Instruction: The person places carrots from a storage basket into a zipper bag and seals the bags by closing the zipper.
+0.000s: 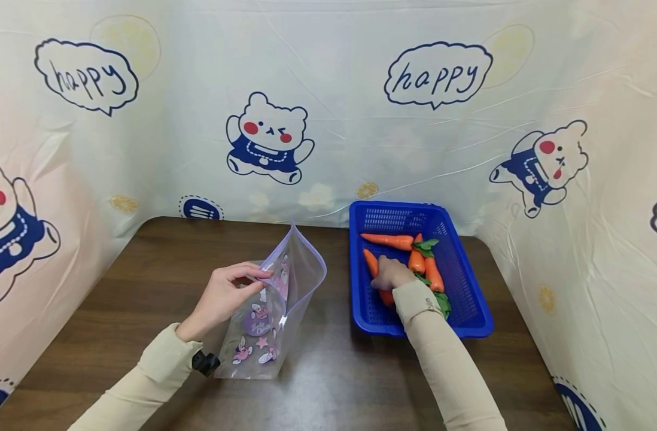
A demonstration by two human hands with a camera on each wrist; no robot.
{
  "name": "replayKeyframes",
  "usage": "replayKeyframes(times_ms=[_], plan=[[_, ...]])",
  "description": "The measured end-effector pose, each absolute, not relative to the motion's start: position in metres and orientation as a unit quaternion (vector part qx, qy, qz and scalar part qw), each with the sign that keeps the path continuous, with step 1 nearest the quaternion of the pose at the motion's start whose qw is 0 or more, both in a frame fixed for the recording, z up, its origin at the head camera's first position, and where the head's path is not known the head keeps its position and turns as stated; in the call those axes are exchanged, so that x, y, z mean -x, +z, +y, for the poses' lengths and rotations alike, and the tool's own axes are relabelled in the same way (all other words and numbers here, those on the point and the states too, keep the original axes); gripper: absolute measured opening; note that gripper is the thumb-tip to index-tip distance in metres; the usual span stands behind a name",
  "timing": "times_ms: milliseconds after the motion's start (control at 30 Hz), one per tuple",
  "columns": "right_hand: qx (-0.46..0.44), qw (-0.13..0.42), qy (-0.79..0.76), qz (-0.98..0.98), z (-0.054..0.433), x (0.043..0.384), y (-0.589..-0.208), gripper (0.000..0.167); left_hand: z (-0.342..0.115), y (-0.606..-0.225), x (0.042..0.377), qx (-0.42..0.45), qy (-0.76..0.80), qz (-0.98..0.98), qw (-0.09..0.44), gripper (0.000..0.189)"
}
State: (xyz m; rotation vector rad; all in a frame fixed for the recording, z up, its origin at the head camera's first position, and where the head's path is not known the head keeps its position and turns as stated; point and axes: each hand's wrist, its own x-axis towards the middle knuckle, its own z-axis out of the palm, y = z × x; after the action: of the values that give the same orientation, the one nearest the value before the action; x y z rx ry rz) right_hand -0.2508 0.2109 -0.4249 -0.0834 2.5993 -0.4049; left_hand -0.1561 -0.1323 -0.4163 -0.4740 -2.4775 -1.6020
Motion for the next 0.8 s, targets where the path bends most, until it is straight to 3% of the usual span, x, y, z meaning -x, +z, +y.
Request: replayKeyframes(times_ms=[600,800], plan=[[0.061,0.161,-0.195,0.966,0.222,0.25,-0.413,0.064,-0.124,-0.395,0.147,0.137,-0.53,-0.835,0.055,0.017],[0.051,0.141,-0.224,0.963,0.224,0.249,-0.409,0.058,-0.128,-0.406,0.152,0.134,-0.54,-0.829,0.053,0.017]])
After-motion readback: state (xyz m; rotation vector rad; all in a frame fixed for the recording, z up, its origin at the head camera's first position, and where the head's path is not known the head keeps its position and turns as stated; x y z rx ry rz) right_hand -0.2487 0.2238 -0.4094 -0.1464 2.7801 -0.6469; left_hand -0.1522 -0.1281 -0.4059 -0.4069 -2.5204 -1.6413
